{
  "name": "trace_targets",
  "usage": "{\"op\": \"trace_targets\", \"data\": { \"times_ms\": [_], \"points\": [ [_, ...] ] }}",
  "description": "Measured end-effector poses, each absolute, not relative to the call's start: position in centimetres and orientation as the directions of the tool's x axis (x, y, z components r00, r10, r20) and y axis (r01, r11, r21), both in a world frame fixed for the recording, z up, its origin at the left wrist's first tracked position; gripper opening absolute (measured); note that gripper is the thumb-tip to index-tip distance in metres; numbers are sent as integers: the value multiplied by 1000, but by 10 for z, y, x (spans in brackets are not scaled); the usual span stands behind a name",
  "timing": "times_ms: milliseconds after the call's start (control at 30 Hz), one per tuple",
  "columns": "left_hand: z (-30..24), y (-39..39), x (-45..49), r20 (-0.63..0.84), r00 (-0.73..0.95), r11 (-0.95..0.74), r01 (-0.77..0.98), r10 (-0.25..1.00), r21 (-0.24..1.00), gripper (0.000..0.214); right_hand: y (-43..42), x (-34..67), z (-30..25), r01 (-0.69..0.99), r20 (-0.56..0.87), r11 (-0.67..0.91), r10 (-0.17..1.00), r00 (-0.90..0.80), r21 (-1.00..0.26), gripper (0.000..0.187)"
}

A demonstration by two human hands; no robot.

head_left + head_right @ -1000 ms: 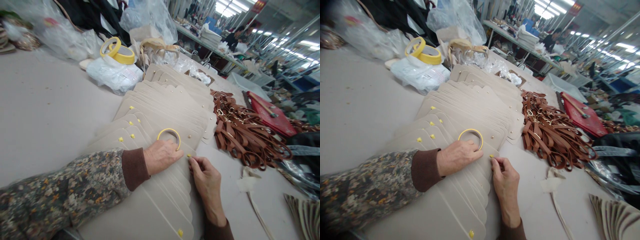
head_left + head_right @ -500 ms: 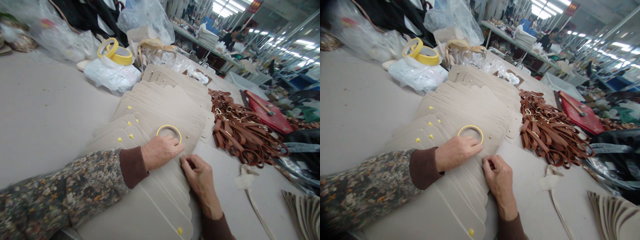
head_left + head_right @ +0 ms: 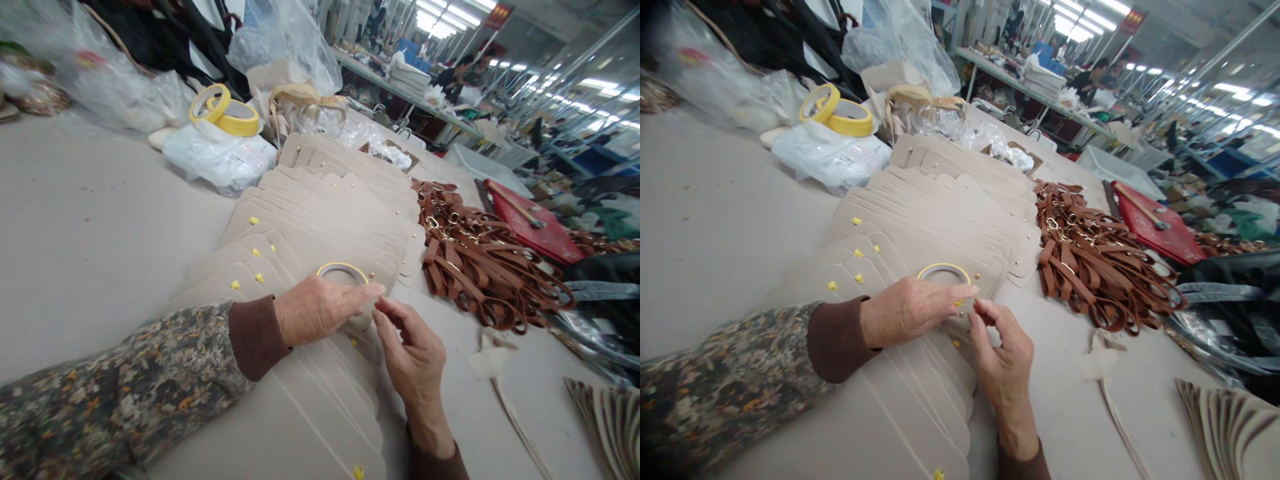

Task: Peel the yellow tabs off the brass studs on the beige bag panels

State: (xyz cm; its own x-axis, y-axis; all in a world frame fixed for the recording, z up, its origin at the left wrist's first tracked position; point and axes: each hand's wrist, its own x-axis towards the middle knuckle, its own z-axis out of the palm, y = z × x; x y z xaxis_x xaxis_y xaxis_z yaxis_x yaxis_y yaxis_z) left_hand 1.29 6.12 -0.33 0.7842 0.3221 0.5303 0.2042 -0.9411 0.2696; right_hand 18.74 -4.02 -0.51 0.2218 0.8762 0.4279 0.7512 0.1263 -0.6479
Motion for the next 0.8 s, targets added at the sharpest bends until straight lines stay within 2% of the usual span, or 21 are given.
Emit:
{"op": "trace_targets", "data": {
  "times_ms": [100, 200, 367, 467, 533, 600, 700, 800],
  "points": [
    [-2, 59, 14, 536, 780, -941, 203, 323, 272, 31, -35, 182, -1, 801, 499, 236, 862, 90, -550, 14],
    [1, 56, 15, 458, 825, -931, 209, 331, 298, 25, -32, 178, 1, 852, 549, 294, 836, -9, -434, 14],
    [6, 55, 16, 371, 859, -912, 227, 353, 341, 9, -34, 178, 0, 940, 623, 226, 782, -18, -256, 10],
    [11, 56, 15, 354, 851, -906, 281, 388, 317, 2, -35, 176, 2, 952, 637, 177, 771, 24, -251, 11],
    [14, 56, 14, 353, 844, -905, 314, 404, 285, 3, -34, 172, 5, 932, 596, 119, 794, 118, -343, 12],
    [18, 55, 12, 371, 834, -909, 335, 409, 249, 3, -32, 166, 8, 835, 473, 41, 839, 271, -549, 15],
    [19, 54, 9, 438, 812, -923, 326, 385, 206, 5, -27, 158, 12, 494, 181, -55, 891, 417, -868, 21],
    [14, 54, 6, 495, 785, -927, 335, 373, 168, 15, -23, 152, 12, 232, 3, -110, 899, 437, -967, 24]
  ]
}}
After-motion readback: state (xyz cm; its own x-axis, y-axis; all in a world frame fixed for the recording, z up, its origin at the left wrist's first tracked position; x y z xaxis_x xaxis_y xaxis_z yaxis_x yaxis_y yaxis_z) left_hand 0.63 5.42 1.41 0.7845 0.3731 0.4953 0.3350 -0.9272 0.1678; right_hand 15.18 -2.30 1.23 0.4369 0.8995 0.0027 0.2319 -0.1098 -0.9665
